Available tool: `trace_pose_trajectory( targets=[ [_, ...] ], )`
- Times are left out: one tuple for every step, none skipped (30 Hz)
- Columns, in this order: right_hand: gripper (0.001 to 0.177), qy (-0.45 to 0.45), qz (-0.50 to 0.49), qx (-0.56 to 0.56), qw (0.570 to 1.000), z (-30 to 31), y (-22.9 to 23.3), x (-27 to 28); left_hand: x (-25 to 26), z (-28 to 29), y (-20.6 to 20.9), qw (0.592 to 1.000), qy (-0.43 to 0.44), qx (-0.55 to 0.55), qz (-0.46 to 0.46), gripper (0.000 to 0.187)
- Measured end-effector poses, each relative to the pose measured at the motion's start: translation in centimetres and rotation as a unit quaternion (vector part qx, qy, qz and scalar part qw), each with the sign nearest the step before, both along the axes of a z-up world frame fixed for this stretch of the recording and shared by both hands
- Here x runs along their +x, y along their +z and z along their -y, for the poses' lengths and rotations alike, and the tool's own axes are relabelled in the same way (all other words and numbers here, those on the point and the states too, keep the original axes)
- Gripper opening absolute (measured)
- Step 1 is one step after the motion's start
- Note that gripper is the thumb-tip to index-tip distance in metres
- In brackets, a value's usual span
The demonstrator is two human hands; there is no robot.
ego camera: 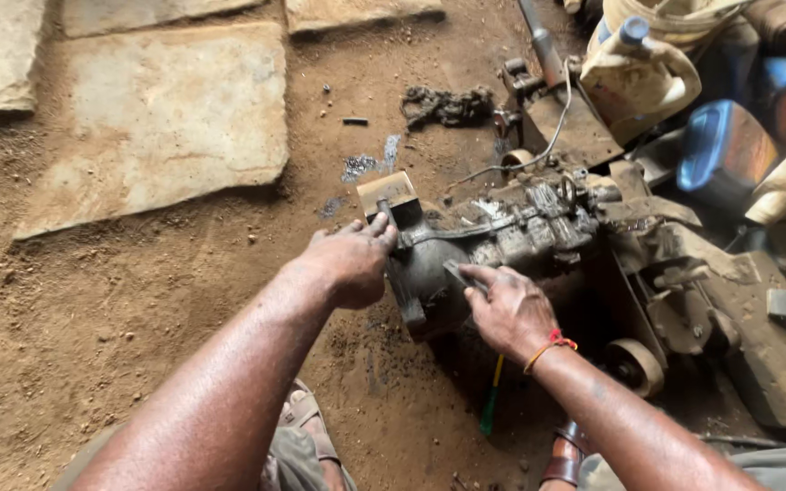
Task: The person manipulates a mechanical engine component on the ground, fitting a metal piece into a casing using their hands and a metal rod. They turn the part over and align various metal elements.
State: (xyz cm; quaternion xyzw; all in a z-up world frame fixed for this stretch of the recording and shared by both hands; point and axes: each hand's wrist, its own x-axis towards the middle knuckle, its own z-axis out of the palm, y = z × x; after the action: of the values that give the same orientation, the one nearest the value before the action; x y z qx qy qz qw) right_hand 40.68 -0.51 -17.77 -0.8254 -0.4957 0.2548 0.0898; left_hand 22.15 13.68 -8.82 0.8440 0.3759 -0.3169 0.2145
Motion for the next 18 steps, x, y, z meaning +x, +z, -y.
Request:
trace_pose_trajectory(
  targets=[
    [0.037, 0.012, 0.004, 0.01, 1.0, 0.6, -0.6, 0.1, 0.0, -0.2, -0.3, 1.0, -0.005, 0.002, 0.003, 0.085],
    [0.039, 0.024, 0.009, 0.022, 0.999, 0.9, -1.0, 0.3, 0.2, -0.3, -0.5, 1.0, -0.01, 0.007, 0.007, 0.083],
    [0.038, 0.022, 0.01, 0.021, 0.999, 0.9, -1.3, 0.8, 0.2, -0.2, -0.7, 1.0, -0.006, 0.004, 0.004, 0.084],
    [0.038, 0.02, 0.011, 0.024, 0.999, 0.5, -1.3, 1.4, 0.2, -0.1, -0.6, 1.0, -0.002, 0.004, 0.001, 0.085],
    [0.037, 0.019, 0.012, 0.026, 0.999, 0.2, -1.2, 1.7, 0.2, 0.0, -0.6, 1.0, 0.002, 0.005, -0.002, 0.086],
    [0.037, 0.006, -0.014, 0.012, 1.0, 0.4, -1.0, 1.3, 0.3, 0.2, -0.5, 1.0, 0.001, 0.005, -0.002, 0.087],
    [0.038, -0.007, -0.041, -0.002, 0.999, 0.5, -0.9, 0.4, 0.1, 0.3, -0.4, 1.0, -0.001, 0.006, -0.002, 0.088],
    [0.038, -0.017, -0.068, -0.015, 0.997, 0.3, -0.6, -0.2, 0.0, 0.2, -0.2, 1.0, 0.0, 0.008, -0.003, 0.089],
    [0.037, -0.023, -0.057, -0.035, 0.997, -0.2, -0.1, 0.0, 0.1, 0.0, 0.0, 1.0, -0.001, 0.013, -0.001, 0.088],
    [0.036, -0.03, -0.05, -0.059, 0.997, -0.5, 0.1, 0.1, 0.2, 0.1, 0.0, 1.0, -0.002, 0.014, -0.002, 0.087],
    [0.036, -0.037, -0.042, -0.082, 0.995, -0.6, 0.2, 0.0, 0.1, 0.2, 0.1, 1.0, -0.003, 0.015, -0.003, 0.086],
    [0.035, -0.035, -0.036, -0.062, 0.997, -0.5, 0.3, 0.3, 0.2, 0.3, 0.2, 1.0, -0.006, 0.015, -0.004, 0.086],
    [0.035, -0.032, -0.031, -0.042, 0.998, -0.3, 0.4, 0.7, 0.2, 0.3, 0.3, 1.0, -0.008, 0.014, -0.005, 0.085],
    [0.035, -0.027, -0.025, -0.019, 0.999, -0.3, 0.5, 0.8, 0.2, 0.2, 0.3, 1.0, -0.007, 0.015, -0.006, 0.084],
    [0.035, -0.014, -0.024, -0.008, 1.0, 0.0, 0.4, 0.5, 0.2, 0.1, 0.4, 1.0, -0.007, 0.014, -0.001, 0.085],
    [0.035, 0.001, -0.024, 0.002, 1.0, 0.6, 0.3, 0.0, 0.1, 0.1, 0.4, 1.0, -0.006, 0.012, 0.004, 0.086],
    [0.035, 0.015, -0.025, 0.012, 1.0, 0.8, 0.2, -0.4, 0.0, 0.0, 0.3, 1.0, -0.005, 0.01, 0.008, 0.088],
    [0.035, 0.015, -0.013, 0.021, 1.0, 0.7, 0.1, -0.2, 0.0, 0.1, 0.2, 1.0, -0.004, 0.008, 0.001, 0.087]
  ],
)
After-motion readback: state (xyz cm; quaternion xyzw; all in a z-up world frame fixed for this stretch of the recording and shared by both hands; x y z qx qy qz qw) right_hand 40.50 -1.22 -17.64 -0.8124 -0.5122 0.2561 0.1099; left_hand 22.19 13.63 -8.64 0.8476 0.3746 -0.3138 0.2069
